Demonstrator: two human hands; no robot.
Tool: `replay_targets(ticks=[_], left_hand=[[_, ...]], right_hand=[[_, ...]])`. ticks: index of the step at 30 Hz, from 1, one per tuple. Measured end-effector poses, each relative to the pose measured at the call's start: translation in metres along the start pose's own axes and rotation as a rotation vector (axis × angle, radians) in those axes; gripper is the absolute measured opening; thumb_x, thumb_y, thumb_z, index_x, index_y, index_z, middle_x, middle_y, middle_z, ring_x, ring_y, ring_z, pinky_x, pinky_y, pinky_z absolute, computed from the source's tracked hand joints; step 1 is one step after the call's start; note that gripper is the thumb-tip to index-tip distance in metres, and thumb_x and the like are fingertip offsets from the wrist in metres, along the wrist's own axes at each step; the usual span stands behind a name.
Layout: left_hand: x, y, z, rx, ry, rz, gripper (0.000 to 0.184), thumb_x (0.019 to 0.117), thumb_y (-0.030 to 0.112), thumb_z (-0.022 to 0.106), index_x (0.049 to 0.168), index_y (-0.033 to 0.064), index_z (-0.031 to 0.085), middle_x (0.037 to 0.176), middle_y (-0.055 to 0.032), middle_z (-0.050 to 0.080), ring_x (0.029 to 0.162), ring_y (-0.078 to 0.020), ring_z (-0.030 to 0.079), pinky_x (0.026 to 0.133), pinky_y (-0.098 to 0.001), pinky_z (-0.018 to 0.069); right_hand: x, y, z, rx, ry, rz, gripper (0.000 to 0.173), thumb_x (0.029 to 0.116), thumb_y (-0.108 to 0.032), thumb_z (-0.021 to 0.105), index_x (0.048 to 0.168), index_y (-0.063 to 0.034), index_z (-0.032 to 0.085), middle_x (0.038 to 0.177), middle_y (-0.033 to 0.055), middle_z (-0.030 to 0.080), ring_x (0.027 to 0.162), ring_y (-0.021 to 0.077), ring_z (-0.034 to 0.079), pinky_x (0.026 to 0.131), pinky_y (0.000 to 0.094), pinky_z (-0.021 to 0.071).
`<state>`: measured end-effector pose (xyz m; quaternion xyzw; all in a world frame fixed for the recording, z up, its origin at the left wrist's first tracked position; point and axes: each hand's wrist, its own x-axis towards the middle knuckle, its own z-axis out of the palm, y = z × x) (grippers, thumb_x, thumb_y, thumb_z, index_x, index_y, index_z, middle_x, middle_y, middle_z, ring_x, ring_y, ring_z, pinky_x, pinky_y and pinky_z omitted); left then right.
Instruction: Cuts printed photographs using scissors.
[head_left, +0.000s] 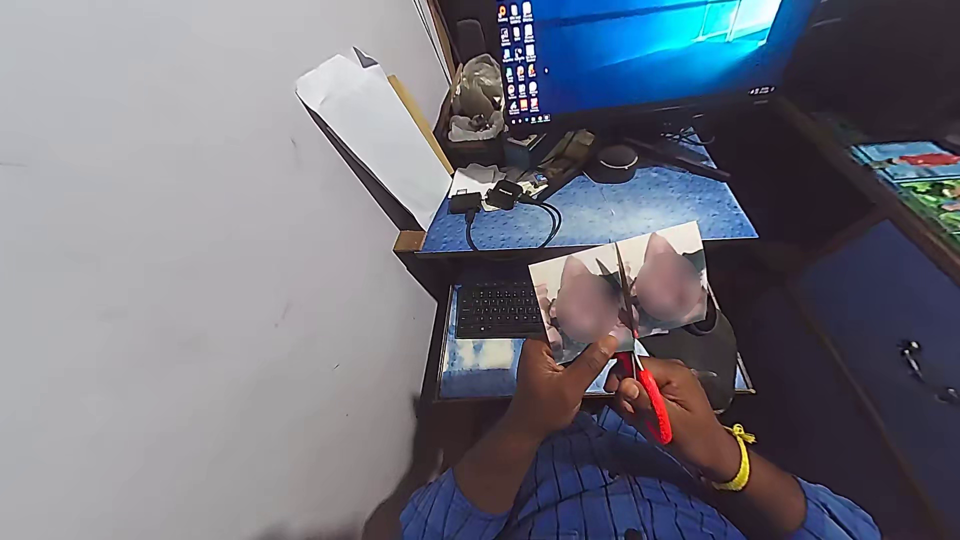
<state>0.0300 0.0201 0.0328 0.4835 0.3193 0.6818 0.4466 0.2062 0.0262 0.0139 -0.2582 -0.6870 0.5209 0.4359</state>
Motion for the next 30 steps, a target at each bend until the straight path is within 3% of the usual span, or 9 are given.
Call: replay_targets(ticks=[12,19,21,25,30], left_hand=[[0.000,-0.001,-0.002,-0.019,0.006,-0.008,0.024,0.0893,0.004,0.075,0.112,0.0004,0.067,0.105,-0.0042,0.076,0.100,-0.0134,0.073,0.094,-0.0353,0.0608],[-0.004,-0.003,-0.002,-0.061,-0.046,-0.019,0.031,0.0933,0.007,0.071,0.122,0.0039,0.059,0.112,0.0014,0.073,0.108,-0.0088,0.069,0.100,-0.0320,0.0574],[-0.006,-0.002,-0.001,-0.064,-0.083,-0.029,0.031,0.0938,0.008,0.071,0.122,0.0072,0.059,0.111,0.0043,0.074,0.106,-0.0063,0.070,0.098,-0.0301,0.0581],[-0.011,0.000,0.001,-0.096,-0.143,-0.079,0.024,0.0948,0.007,0.070,0.116,0.0080,0.060,0.097,0.0057,0.075,0.083,-0.0032,0.070,0.081,-0.0245,0.0608],[-0.013,-0.004,0.000,-0.095,-0.156,-0.052,0.025,0.0950,0.011,0.070,0.118,0.0097,0.062,0.104,0.0059,0.075,0.090,-0.0036,0.071,0.085,-0.0256,0.0608]], right_hand=[[0.000,0.001,0.002,-0.005,0.008,0.015,0.041,0.1041,-0.044,0.056,0.085,-0.0084,0.067,0.060,-0.0062,0.057,0.051,-0.0009,0.052,0.046,0.0174,0.0459],[-0.001,0.002,0.003,0.007,0.030,0.020,0.041,0.1024,-0.044,0.060,0.082,-0.0092,0.067,0.059,-0.0071,0.057,0.051,-0.0021,0.053,0.047,0.0166,0.0456],[-0.001,0.002,0.003,0.012,0.032,0.014,0.041,0.1026,-0.044,0.059,0.083,-0.0101,0.067,0.061,-0.0076,0.058,0.052,-0.0024,0.054,0.048,0.0163,0.0468],[0.000,-0.001,0.003,0.016,0.043,0.007,0.040,0.1026,-0.045,0.058,0.083,-0.0117,0.066,0.062,-0.0081,0.059,0.053,-0.0024,0.055,0.049,0.0165,0.0488],[0.000,0.001,0.003,0.044,0.029,-0.026,0.039,0.1034,-0.043,0.058,0.084,-0.0101,0.066,0.063,-0.0067,0.059,0.054,-0.0018,0.055,0.050,0.0170,0.0486]])
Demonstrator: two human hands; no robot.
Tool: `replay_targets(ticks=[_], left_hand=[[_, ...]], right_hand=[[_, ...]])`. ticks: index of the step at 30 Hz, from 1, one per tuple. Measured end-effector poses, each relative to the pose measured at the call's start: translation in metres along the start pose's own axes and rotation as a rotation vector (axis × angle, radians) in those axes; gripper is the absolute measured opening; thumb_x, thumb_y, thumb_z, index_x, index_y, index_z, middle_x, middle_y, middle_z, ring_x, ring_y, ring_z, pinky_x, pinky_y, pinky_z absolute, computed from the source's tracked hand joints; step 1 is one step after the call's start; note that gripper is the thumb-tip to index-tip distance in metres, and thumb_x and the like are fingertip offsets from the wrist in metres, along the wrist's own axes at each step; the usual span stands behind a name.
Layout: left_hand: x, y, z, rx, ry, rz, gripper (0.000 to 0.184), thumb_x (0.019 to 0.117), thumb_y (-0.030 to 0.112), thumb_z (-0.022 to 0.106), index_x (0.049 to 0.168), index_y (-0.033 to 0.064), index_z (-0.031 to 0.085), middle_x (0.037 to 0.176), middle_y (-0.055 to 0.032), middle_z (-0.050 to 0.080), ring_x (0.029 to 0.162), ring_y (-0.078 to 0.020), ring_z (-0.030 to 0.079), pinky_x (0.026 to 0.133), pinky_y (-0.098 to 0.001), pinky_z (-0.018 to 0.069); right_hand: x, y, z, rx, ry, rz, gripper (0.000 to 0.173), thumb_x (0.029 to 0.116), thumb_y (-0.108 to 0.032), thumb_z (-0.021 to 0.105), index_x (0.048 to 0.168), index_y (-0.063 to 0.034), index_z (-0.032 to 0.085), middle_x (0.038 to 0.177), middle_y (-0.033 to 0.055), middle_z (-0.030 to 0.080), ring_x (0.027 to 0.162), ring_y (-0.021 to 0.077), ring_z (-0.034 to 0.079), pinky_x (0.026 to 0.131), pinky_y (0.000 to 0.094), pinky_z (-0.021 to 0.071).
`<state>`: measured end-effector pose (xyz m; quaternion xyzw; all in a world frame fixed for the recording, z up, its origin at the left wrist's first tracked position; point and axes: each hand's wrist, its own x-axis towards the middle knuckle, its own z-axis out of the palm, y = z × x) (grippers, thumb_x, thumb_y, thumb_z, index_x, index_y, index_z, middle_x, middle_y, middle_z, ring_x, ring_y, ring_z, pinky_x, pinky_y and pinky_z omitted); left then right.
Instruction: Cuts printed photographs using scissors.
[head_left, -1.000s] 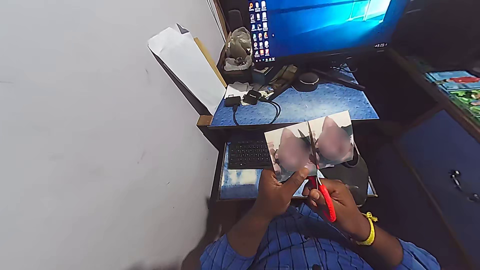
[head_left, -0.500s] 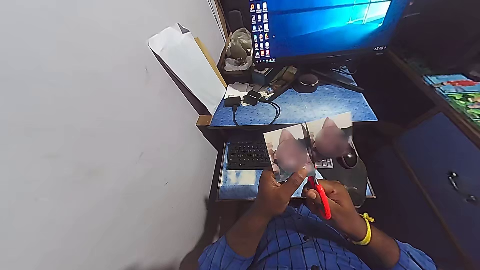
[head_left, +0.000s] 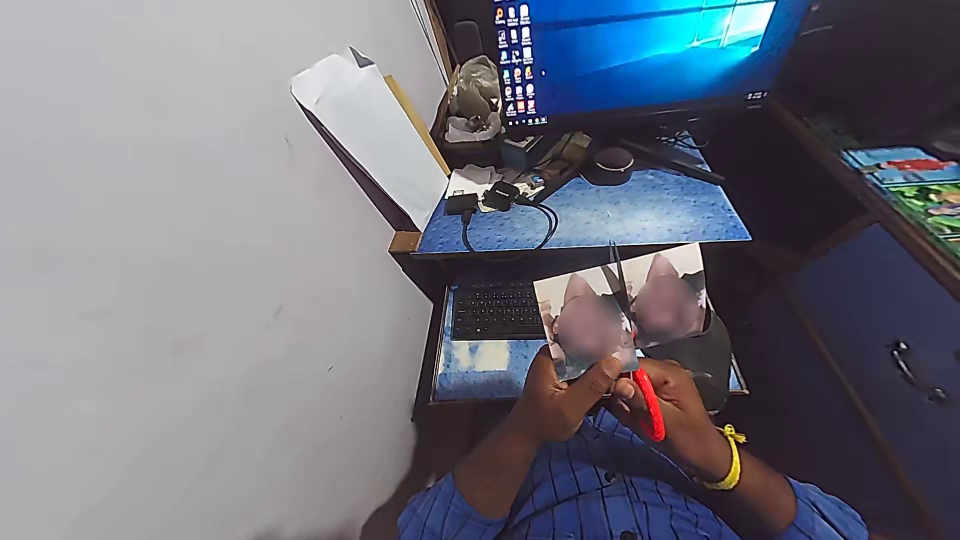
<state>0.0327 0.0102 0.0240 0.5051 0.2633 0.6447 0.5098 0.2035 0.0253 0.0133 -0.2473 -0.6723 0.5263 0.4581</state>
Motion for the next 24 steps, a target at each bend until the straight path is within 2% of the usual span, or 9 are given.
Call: replay_targets(ticks=[10,12,13,15,19,21,22,23,24], left_hand=[[-0.001,-0.002,-0.001,-0.036,0.009,-0.008,0.024,0.0950,0.008,0.070,0.117,0.0108,0.063,0.104,0.0049,0.075,0.091,-0.0043,0.071,0.086,-0.0264,0.0607],[0.000,-0.003,0.000,-0.062,0.039,-0.037,0.025,0.0939,0.006,0.070,0.117,0.0098,0.064,0.105,0.0045,0.075,0.094,-0.0053,0.072,0.089,-0.0276,0.0606],[0.001,-0.004,0.001,-0.088,0.067,-0.069,0.025,0.0933,0.005,0.070,0.117,0.0087,0.063,0.106,0.0039,0.075,0.097,-0.0060,0.072,0.091,-0.0286,0.0601],[0.004,-0.009,0.003,-0.194,0.177,-0.169,0.027,0.0927,0.002,0.070,0.118,0.0022,0.060,0.106,-0.0020,0.075,0.100,-0.0108,0.072,0.095,-0.0328,0.0590],[0.018,-0.028,-0.005,-0.334,0.448,-0.307,0.033,0.0999,0.003,0.059,0.130,-0.0045,0.048,0.113,-0.0149,0.070,0.104,-0.0210,0.070,0.096,-0.0392,0.0578],[0.024,-0.037,-0.017,-0.359,0.518,-0.271,0.034,0.0995,0.002,0.058,0.131,-0.0043,0.047,0.115,-0.0156,0.068,0.103,-0.0216,0.069,0.094,-0.0395,0.0578],[0.025,-0.040,-0.023,-0.374,0.529,-0.247,0.036,0.0987,0.000,0.059,0.132,-0.0057,0.046,0.116,-0.0170,0.067,0.104,-0.0233,0.069,0.095,-0.0419,0.0580],[0.024,-0.041,-0.028,-0.381,0.543,-0.240,0.037,0.0976,-0.001,0.059,0.132,-0.0067,0.046,0.116,-0.0181,0.067,0.104,-0.0248,0.070,0.095,-0.0436,0.0585],[0.023,-0.041,-0.031,-0.387,0.550,-0.240,0.039,0.0961,-0.003,0.060,0.132,-0.0071,0.046,0.116,-0.0187,0.067,0.103,-0.0258,0.070,0.094,-0.0447,0.0592]], right_hand=[[0.000,0.002,0.001,-0.019,-0.004,0.007,0.041,0.1033,-0.043,0.058,0.083,-0.0094,0.067,0.063,-0.0059,0.059,0.054,-0.0010,0.055,0.050,0.0177,0.0484],[-0.001,0.001,0.002,-0.011,0.030,0.091,0.038,0.1019,-0.044,0.060,0.083,-0.0120,0.069,0.063,-0.0082,0.061,0.054,-0.0019,0.057,0.051,0.0174,0.0500],[-0.002,-0.002,0.004,0.016,0.049,0.183,0.033,0.1002,-0.044,0.063,0.086,-0.0156,0.071,0.066,-0.0108,0.064,0.055,-0.0029,0.058,0.053,0.0165,0.0517],[0.000,-0.001,0.003,0.097,0.040,0.328,0.028,0.0985,-0.041,0.066,0.087,-0.0166,0.072,0.066,-0.0112,0.064,0.054,-0.0020,0.057,0.052,0.0171,0.0507],[0.006,0.016,-0.009,0.097,-0.073,0.343,0.035,0.1010,-0.039,0.063,0.081,-0.0105,0.071,0.058,-0.0075,0.062,0.049,0.0006,0.057,0.048,0.0194,0.0491],[0.012,0.019,-0.024,-0.099,-0.029,0.290,0.032,0.1007,-0.035,0.063,0.084,-0.0091,0.072,0.060,-0.0082,0.064,0.051,-0.0005,0.059,0.050,0.0198,0.0514],[0.018,0.018,-0.038,-0.314,0.025,0.263,0.031,0.1002,-0.034,0.064,0.086,-0.0084,0.073,0.062,-0.0071,0.065,0.053,0.0006,0.059,0.051,0.0214,0.0524],[0.028,0.015,-0.055,-0.597,0.078,0.254,0.029,0.0992,-0.034,0.064,0.088,-0.0084,0.074,0.066,-0.0040,0.066,0.057,0.0046,0.061,0.054,0.0264,0.0531],[0.041,0.010,-0.074,-0.874,0.107,0.283,0.030,0.0982,-0.034,0.063,0.096,-0.0064,0.075,0.072,0.0038,0.069,0.063,0.0155,0.065,0.060,0.0392,0.0551]])
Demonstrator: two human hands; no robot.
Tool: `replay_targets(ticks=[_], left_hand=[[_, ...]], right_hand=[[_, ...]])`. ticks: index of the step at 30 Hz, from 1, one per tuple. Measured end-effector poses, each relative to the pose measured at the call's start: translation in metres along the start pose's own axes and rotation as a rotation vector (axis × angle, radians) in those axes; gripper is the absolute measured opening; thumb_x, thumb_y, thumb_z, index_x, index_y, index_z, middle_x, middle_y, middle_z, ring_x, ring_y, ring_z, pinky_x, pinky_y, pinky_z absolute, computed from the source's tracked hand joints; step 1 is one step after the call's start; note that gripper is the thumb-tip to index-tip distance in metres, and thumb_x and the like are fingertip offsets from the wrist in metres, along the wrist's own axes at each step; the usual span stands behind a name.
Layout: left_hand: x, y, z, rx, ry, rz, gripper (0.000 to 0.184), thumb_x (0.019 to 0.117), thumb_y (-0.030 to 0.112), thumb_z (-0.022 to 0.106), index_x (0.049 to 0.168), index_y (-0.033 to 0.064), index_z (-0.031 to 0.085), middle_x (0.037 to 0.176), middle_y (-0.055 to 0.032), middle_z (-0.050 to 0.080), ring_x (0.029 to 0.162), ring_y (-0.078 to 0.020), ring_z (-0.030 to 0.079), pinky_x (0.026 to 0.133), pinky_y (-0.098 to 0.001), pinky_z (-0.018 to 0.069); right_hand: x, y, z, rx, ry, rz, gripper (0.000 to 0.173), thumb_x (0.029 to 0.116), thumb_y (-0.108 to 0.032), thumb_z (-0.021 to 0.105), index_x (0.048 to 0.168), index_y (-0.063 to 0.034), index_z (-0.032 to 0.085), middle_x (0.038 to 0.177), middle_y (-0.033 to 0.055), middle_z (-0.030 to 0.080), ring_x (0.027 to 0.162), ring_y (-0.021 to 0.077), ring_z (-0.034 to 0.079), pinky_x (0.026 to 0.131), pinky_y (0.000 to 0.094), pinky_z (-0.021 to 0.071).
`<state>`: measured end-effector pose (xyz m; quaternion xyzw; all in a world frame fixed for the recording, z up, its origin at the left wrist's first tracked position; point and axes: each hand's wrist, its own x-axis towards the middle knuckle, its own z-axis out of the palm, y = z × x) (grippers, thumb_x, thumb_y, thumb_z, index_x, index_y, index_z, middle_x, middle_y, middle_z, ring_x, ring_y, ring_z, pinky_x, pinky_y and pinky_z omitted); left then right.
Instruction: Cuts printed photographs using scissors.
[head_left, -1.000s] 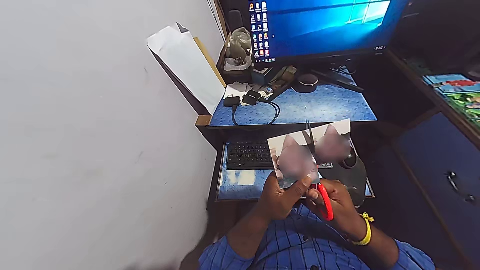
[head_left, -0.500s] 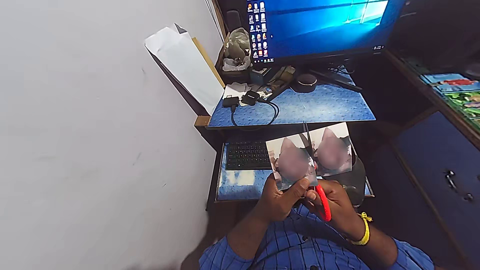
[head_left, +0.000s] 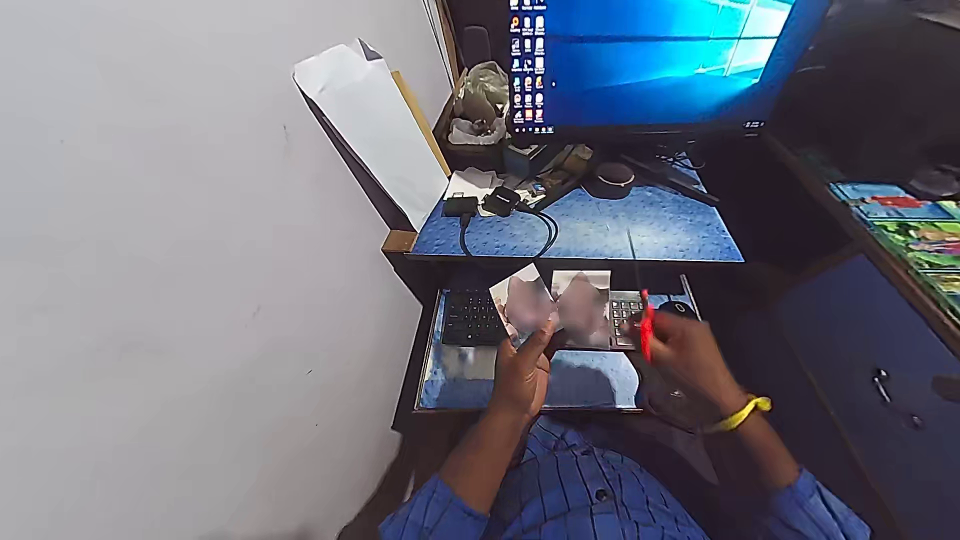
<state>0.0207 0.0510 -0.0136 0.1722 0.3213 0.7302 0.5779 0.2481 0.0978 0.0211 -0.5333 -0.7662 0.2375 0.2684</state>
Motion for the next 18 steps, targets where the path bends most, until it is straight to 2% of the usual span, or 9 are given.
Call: replay_targets(ticks=[1,2,4,7,10,12,14,16,18], left_hand=[[0.000,0.000,-0.003,-0.002,0.003,0.006,0.040,0.0935,-0.005,0.062,0.130,-0.0073,0.047,0.115,-0.0188,0.068,0.101,-0.0260,0.071,0.092,-0.0451,0.0602],[0.000,0.000,-0.004,-0.001,0.001,0.014,0.042,0.0903,-0.006,0.064,0.129,-0.0069,0.047,0.113,-0.0181,0.068,0.100,-0.0255,0.071,0.090,-0.0450,0.0608],[0.000,-0.001,-0.006,0.003,-0.008,0.026,0.045,0.0838,-0.008,0.069,0.125,-0.0056,0.050,0.110,-0.0155,0.070,0.098,-0.0229,0.072,0.089,-0.0429,0.0614],[0.000,-0.002,-0.006,0.000,-0.022,0.042,0.050,0.0750,-0.014,0.074,0.120,-0.0044,0.054,0.104,-0.0134,0.072,0.094,-0.0202,0.073,0.086,-0.0390,0.0624],[0.002,-0.003,-0.010,0.023,-0.064,0.060,0.052,0.0733,-0.014,0.076,0.120,-0.0042,0.056,0.106,-0.0137,0.072,0.096,-0.0205,0.073,0.087,-0.0389,0.0623],[0.004,-0.001,-0.010,0.044,-0.051,0.051,0.055,0.0733,-0.014,0.077,0.123,-0.0048,0.055,0.107,-0.0142,0.072,0.098,-0.0207,0.072,0.088,-0.0386,0.0623],[0.005,0.003,-0.009,0.062,-0.046,0.028,0.064,0.0751,-0.014,0.075,0.132,-0.0053,0.047,0.115,-0.0161,0.068,0.104,-0.0220,0.070,0.091,-0.0390,0.0611],[0.007,0.004,-0.009,0.071,-0.050,0.027,0.073,0.0751,-0.014,0.075,0.139,-0.0045,0.041,0.120,-0.0163,0.065,0.108,-0.0224,0.069,0.093,-0.0390,0.0604],[0.010,0.002,-0.012,0.056,-0.081,0.046,0.081,0.0756,-0.014,0.076,0.144,-0.0040,0.034,0.126,-0.0178,0.062,0.113,-0.0245,0.066,0.097,-0.0410,0.0584]], right_hand=[[0.018,0.005,-0.017,-0.207,-0.001,0.071,0.032,0.0993,-0.033,0.061,0.103,-0.0037,0.073,0.079,0.0129,0.070,0.072,0.0291,0.068,0.067,0.0535,0.0550],[0.037,0.008,-0.032,-0.359,-0.017,0.152,0.035,0.1010,-0.035,0.060,0.106,-0.0020,0.071,0.085,0.0199,0.070,0.081,0.0395,0.069,0.073,0.0629,0.0529],[0.068,0.013,-0.055,-0.551,-0.043,0.270,0.036,0.1017,-0.036,0.059,0.103,-0.0013,0.069,0.091,0.0252,0.070,0.093,0.0479,0.068,0.077,0.0694,0.0492],[0.106,0.014,-0.065,-0.682,-0.040,0.325,0.037,0.0997,-0.035,0.061,0.086,-0.0015,0.068,0.086,0.0244,0.069,0.092,0.0469,0.068,0.072,0.0664,0.0491],[0.140,0.027,-0.061,-0.661,-0.034,0.301,0.044,0.0938,-0.045,0.069,0.083,-0.0034,0.070,0.084,0.0230,0.069,0.089,0.0462,0.068,0.071,0.0673,0.0503],[0.156,0.036,-0.058,-0.592,-0.030,0.274,0.044,0.0894,-0.047,0.075,0.092,-0.0038,0.073,0.087,0.0237,0.070,0.088,0.0474,0.068,0.072,0.0705,0.0509],[0.167,0.045,-0.055,-0.548,-0.028,0.230,0.043,0.0878,-0.047,0.076,0.104,-0.0074,0.074,0.087,0.0218,0.071,0.086,0.0467,0.069,0.072,0.0715,0.0513],[0.168,0.049,-0.051,-0.518,-0.004,0.152,0.040,0.0905,-0.045,0.074,0.112,-0.0103,0.074,0.092,0.0198,0.073,0.087,0.0458,0.070,0.074,0.0733,0.0513],[0.156,0.040,-0.044,-0.476,0.028,0.053,0.038,0.0953,-0.044,0.069,0.110,-0.0088,0.074,0.094,0.0195,0.074,0.088,0.0450,0.070,0.077,0.0728,0.0507]])
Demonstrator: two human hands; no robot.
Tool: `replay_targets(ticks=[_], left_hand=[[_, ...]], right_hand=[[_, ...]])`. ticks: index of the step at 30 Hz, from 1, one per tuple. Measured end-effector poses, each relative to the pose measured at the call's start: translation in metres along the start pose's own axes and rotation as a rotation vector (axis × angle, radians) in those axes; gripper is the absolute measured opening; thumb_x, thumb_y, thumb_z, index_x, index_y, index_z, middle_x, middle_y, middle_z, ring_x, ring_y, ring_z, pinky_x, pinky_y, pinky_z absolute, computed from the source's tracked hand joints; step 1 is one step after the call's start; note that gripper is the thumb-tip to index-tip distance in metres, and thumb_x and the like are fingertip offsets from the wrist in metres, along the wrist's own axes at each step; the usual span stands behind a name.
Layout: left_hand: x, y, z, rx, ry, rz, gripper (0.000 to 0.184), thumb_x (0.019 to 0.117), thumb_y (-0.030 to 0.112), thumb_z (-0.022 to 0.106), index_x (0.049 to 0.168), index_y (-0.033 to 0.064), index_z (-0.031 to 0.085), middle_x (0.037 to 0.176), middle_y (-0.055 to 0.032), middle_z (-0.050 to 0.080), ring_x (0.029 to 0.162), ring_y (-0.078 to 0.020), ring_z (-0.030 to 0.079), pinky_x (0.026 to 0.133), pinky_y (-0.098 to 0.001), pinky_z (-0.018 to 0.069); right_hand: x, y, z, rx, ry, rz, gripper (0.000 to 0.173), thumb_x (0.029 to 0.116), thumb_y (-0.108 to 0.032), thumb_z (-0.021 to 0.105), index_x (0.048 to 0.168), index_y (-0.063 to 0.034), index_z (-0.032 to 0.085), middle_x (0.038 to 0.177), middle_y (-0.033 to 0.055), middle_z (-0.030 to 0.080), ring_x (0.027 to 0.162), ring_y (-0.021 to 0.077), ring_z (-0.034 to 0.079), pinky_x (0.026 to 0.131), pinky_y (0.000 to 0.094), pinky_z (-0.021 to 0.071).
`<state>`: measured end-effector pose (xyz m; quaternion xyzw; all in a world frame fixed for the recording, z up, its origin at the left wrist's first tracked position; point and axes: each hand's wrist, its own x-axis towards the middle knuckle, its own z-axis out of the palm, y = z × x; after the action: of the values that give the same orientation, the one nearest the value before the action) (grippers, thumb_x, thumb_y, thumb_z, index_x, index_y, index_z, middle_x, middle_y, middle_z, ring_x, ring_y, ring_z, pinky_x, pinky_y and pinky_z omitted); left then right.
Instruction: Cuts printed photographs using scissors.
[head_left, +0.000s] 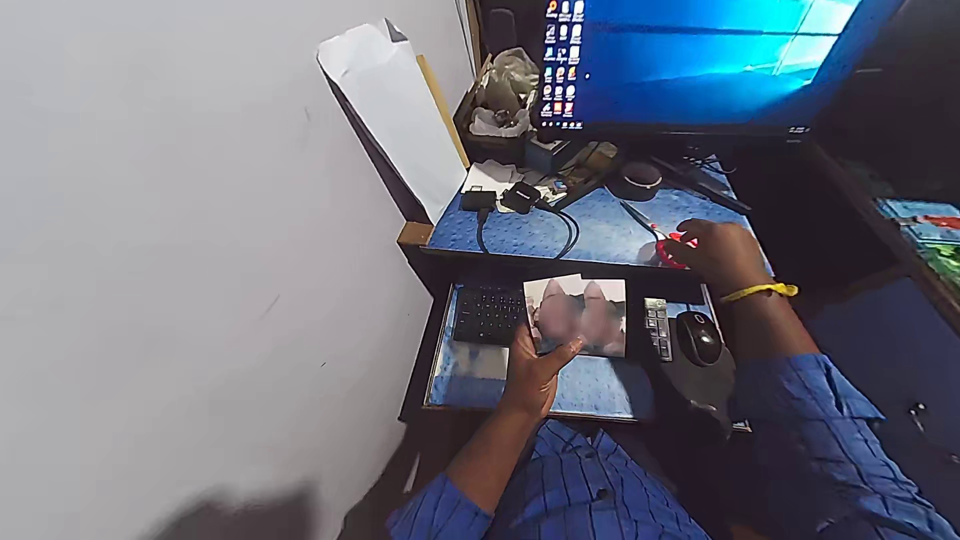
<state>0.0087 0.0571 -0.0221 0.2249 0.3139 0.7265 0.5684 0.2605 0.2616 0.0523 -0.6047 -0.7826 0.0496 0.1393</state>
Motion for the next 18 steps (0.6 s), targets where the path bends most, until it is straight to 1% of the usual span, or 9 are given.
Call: replay_targets(ticks=[1,3,5,7,9,12,14,16,18], left_hand=[[0.001,-0.001,0.000,-0.004,0.003,0.004,0.082,0.0758,-0.014,0.077,0.144,-0.0032,0.032,0.127,-0.0174,0.061,0.114,-0.0242,0.066,0.098,-0.0410,0.0582],[0.003,-0.003,0.002,0.009,0.020,0.005,0.080,0.0777,-0.013,0.075,0.145,-0.0037,0.033,0.128,-0.0176,0.061,0.115,-0.0240,0.066,0.099,-0.0405,0.0578],[0.003,-0.007,0.002,0.101,0.035,0.006,0.076,0.0805,-0.010,0.075,0.145,-0.0061,0.035,0.129,-0.0180,0.061,0.117,-0.0229,0.065,0.100,-0.0383,0.0570],[0.002,-0.013,0.000,0.355,0.009,0.012,0.071,0.0823,0.000,0.078,0.141,-0.0092,0.040,0.128,-0.0165,0.063,0.116,-0.0176,0.066,0.100,-0.0327,0.0570],[-0.001,-0.018,0.002,0.707,-0.073,-0.007,0.067,0.0845,0.015,0.081,0.138,-0.0088,0.048,0.123,-0.0136,0.068,0.113,-0.0106,0.067,0.098,-0.0277,0.0564],[-0.008,-0.029,0.010,0.964,-0.227,-0.018,0.066,0.0886,0.024,0.077,0.139,-0.0087,0.049,0.123,-0.0158,0.068,0.115,-0.0118,0.065,0.102,-0.0290,0.0522],[-0.011,-0.039,0.006,1.043,-0.327,0.053,0.064,0.0891,0.025,0.076,0.137,-0.0081,0.049,0.122,-0.0176,0.067,0.113,-0.0164,0.066,0.100,-0.0334,0.0542],[-0.013,-0.046,-0.010,1.153,-0.512,0.179,0.069,0.0884,0.026,0.075,0.143,-0.0058,0.047,0.130,-0.0187,0.064,0.117,-0.0224,0.065,0.101,-0.0401,0.0549],[-0.017,-0.048,-0.031,1.410,-0.767,0.173,0.070,0.0907,0.037,0.072,0.148,0.0036,0.048,0.151,-0.0155,0.051,0.139,-0.0296,0.050,0.115,-0.0507,0.0415]], right_hand=[[-0.013,-0.009,0.002,0.074,0.013,-0.056,0.037,0.0977,-0.043,0.067,0.105,-0.0082,0.075,0.089,0.0179,0.074,0.084,0.0413,0.071,0.074,0.0691,0.0524],[-0.050,-0.029,0.011,0.374,-0.064,-0.169,0.040,0.1033,-0.042,0.056,0.106,-0.0077,0.076,0.089,0.0076,0.075,0.079,0.0221,0.072,0.074,0.0493,0.0592],[-0.092,-0.052,0.027,0.769,-0.187,-0.236,0.044,0.1066,-0.039,0.048,0.118,-0.0019,0.070,0.100,0.0029,0.075,0.088,0.0101,0.071,0.083,0.0336,0.0611],[-0.129,-0.077,0.044,1.014,-0.180,-0.159,0.041,0.1037,-0.034,0.055,0.125,0.0003,0.065,0.107,0.0009,0.074,0.097,0.0061,0.070,0.089,0.0280,0.0596],[-0.152,-0.095,0.058,1.077,-0.084,-0.033,0.032,0.0986,-0.022,0.064,0.120,0.0008,0.064,0.096,-0.0002,0.073,0.087,0.0054,0.070,0.082,0.0262,0.0603],[-0.166,-0.099,0.071,1.054,0.018,0.058,0.025,0.0980,-0.018,0.065,0.115,0.0011,0.064,0.084,-0.0006,0.070,0.075,0.0048,0.068,0.075,0.0249,0.0591],[-0.168,-0.092,0.067,1.074,0.046,0.086,0.021,0.0997,-0.016,0.063,0.114,-0.0003,0.064,0.087,0.0005,0.072,0.079,0.0053,0.070,0.078,0.0252,0.0603],[-0.167,-0.077,0.053,1.041,0.129,0.089,0.024,0.1012,-0.015,0.060,0.119,0.0009,0.063,0.096,0.0038,0.074,0.089,0.0075,0.072,0.084,0.0275,0.0608],[-0.162,-0.053,0.032,0.933,0.260,0.062,0.031,0.1021,-0.015,0.056,0.127,0.0026,0.061,0.107,0.0067,0.073,0.098,0.0068,0.071,0.090,0.0267,0.0592]])
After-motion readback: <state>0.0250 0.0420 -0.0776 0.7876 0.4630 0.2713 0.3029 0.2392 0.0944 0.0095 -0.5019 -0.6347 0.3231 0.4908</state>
